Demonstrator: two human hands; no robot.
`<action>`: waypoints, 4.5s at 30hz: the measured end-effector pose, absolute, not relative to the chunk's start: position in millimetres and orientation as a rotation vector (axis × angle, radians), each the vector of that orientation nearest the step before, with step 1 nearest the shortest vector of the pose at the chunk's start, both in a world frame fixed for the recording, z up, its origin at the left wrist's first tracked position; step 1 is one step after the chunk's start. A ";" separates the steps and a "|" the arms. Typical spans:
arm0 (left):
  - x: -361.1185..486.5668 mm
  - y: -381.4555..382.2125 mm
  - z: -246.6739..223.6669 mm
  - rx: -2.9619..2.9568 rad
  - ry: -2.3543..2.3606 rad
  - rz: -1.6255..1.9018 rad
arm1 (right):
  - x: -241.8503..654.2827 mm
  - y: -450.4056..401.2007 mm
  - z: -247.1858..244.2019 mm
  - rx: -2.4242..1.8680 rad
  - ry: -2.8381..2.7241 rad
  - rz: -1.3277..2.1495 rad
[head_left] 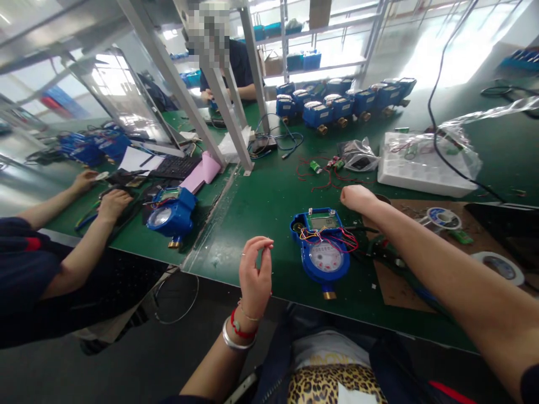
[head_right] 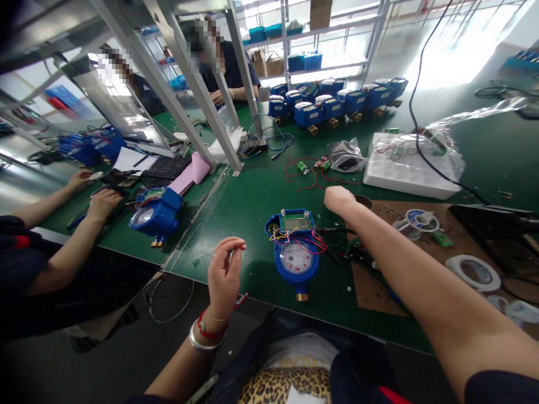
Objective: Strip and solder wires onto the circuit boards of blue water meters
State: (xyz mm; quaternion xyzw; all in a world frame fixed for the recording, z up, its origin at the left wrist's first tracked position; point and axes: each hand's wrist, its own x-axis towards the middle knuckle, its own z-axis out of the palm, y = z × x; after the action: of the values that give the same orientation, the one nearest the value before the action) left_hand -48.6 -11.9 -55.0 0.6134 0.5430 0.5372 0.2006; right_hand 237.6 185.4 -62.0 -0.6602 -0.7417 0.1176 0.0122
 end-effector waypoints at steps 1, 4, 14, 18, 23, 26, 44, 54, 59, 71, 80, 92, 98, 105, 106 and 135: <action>-47.8 -12.5 -54.6 1.713 1.513 1.505 | 237.1 182.6 -59.1 -2.073 -2.288 0.353; -46.8 -12.8 -51.7 1.707 1.485 1.503 | 234.7 172.2 -41.9 -2.091 -2.206 0.280; -37.8 10.6 -8.2 1.536 1.102 1.349 | 175.8 80.6 58.4 -1.126 -2.168 0.964; -30.5 18.1 1.4 1.449 0.978 1.379 | 152.9 64.0 58.9 -1.000 -2.181 1.186; -27.7 20.0 -0.2 1.407 0.928 1.409 | 144.1 64.3 53.1 -0.976 -2.073 1.297; -30.6 19.7 -2.3 1.444 0.950 1.431 | 143.3 66.3 54.4 -0.953 -2.088 1.308; -32.0 32.0 -29.4 1.166 1.050 1.436 | 148.2 98.8 34.5 -0.953 -2.904 0.440; -26.2 39.7 -38.1 1.135 1.027 1.359 | 145.4 95.8 38.0 -1.039 -2.769 0.598; -28.2 41.2 -38.7 1.121 1.003 1.409 | 145.8 93.6 32.6 -1.215 -2.615 0.618; -29.3 49.6 -46.4 0.971 0.971 1.456 | 143.4 90.6 17.2 -1.127 -2.480 0.649; -30.1 49.0 -45.2 0.951 0.960 1.457 | 143.4 90.8 16.5 -1.104 -2.485 0.647; -28.4 46.5 -42.2 1.016 0.996 1.473 | 141.7 89.5 20.8 -1.133 -2.505 0.638; -28.7 43.4 -40.7 1.175 1.092 1.482 | 142.5 90.4 20.0 -1.128 -2.499 0.643; -26.8 42.5 -40.0 1.263 1.168 1.484 | 143.3 89.9 19.8 -1.137 -2.479 0.687; -27.0 42.2 -40.1 1.272 1.173 1.481 | 143.3 89.8 20.0 -1.135 -2.477 0.690; -17.5 30.7 -41.5 1.718 1.365 1.441 | 145.1 87.9 13.7 -1.104 -2.442 0.728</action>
State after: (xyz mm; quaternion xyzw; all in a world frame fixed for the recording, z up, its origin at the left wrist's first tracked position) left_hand -17.5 30.7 -41.5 0.6328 0.5026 0.5307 0.2554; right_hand 145.1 87.9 13.7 -0.3911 -0.8647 0.2578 0.1813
